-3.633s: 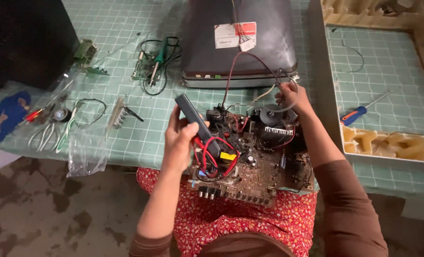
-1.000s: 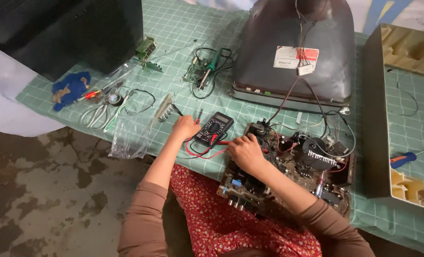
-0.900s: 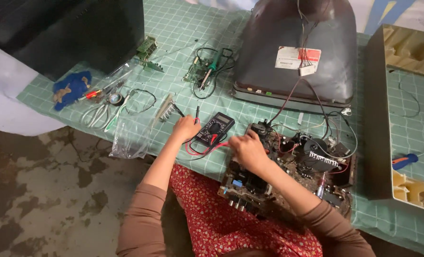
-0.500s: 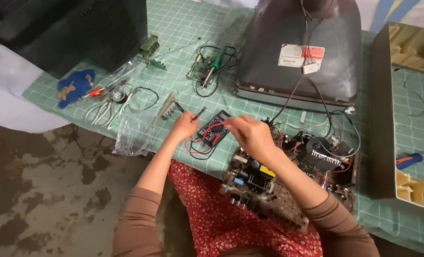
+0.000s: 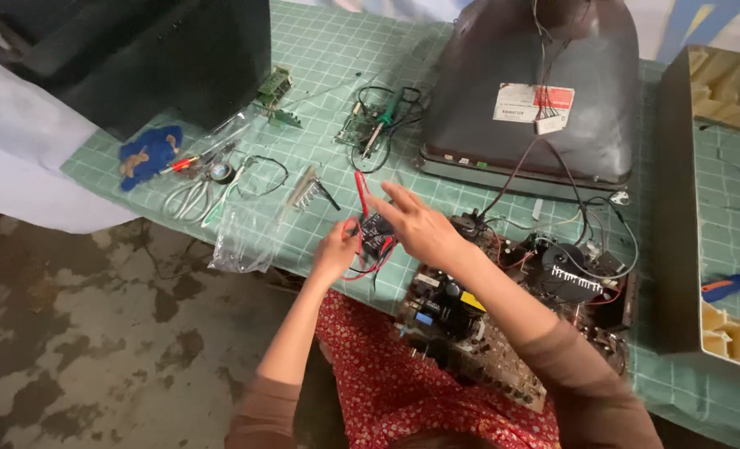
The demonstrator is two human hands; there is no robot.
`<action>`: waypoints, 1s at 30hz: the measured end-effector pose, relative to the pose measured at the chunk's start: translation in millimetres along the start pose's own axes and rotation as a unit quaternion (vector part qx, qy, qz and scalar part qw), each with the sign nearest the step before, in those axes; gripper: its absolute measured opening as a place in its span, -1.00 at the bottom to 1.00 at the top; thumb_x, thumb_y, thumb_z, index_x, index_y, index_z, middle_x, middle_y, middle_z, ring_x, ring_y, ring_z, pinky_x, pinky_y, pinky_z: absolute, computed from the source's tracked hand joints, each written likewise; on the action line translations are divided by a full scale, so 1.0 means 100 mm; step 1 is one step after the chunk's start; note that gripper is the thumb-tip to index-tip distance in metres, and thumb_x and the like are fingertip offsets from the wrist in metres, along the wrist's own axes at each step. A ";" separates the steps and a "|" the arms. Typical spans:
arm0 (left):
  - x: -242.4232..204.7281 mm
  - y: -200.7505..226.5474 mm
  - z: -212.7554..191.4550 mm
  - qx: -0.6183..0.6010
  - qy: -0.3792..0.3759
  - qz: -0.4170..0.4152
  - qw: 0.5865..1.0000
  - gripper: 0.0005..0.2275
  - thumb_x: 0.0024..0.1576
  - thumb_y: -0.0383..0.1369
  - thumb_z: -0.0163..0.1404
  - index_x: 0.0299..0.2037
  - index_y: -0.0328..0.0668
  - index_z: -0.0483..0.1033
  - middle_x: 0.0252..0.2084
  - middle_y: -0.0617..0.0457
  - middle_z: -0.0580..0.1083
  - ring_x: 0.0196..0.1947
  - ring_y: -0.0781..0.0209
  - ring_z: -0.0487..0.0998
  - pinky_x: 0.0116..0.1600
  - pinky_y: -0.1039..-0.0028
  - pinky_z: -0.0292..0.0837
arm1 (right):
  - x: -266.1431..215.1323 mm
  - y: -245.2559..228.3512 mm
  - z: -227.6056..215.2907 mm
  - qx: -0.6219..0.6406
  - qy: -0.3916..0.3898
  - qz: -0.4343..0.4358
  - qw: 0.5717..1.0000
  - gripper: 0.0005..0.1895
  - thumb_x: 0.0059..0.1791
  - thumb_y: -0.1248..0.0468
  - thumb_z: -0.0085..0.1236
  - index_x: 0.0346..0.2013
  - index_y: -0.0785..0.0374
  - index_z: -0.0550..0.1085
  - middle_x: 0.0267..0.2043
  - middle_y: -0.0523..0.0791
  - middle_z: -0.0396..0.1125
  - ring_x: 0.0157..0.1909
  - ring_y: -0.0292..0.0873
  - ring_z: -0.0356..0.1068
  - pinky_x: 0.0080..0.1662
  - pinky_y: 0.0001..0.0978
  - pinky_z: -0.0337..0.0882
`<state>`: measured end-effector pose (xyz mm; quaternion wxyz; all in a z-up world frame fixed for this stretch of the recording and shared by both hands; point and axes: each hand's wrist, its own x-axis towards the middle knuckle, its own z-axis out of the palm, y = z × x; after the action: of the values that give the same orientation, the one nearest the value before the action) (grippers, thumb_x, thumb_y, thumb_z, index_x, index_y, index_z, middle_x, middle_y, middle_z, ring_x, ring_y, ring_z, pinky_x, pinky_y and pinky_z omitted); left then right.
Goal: The person is repairing an electronic circuit board while sitting on the floor. They use a multimeter to test components and a screwdriver to adjust parts on the board. The workspace includes a green cutting mat, a soldering iron, and various tools.
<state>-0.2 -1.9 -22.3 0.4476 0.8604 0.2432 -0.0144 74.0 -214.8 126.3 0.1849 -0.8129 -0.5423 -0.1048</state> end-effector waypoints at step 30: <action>-0.20 0.04 0.37 0.211 0.257 0.049 0.942 -0.46 0.22 0.14 0.03 0.18 -0.09 0.39 -0.07 -0.08 0.49 -0.11 -0.22 0.58 -0.14 -0.14 0.50 | -3.37 -0.56 -0.19 0.123 0.188 0.306 0.925 -0.81 -0.02 0.34 0.17 -0.13 0.19 0.61 -0.14 -0.04 0.53 -0.13 0.03 0.58 -0.10 -0.20 0.56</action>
<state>-8.6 -41.1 -36.4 0.1785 0.9205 0.2986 0.1782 -108.7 -487.4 28.7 0.4047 -0.8758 -0.2309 -0.1263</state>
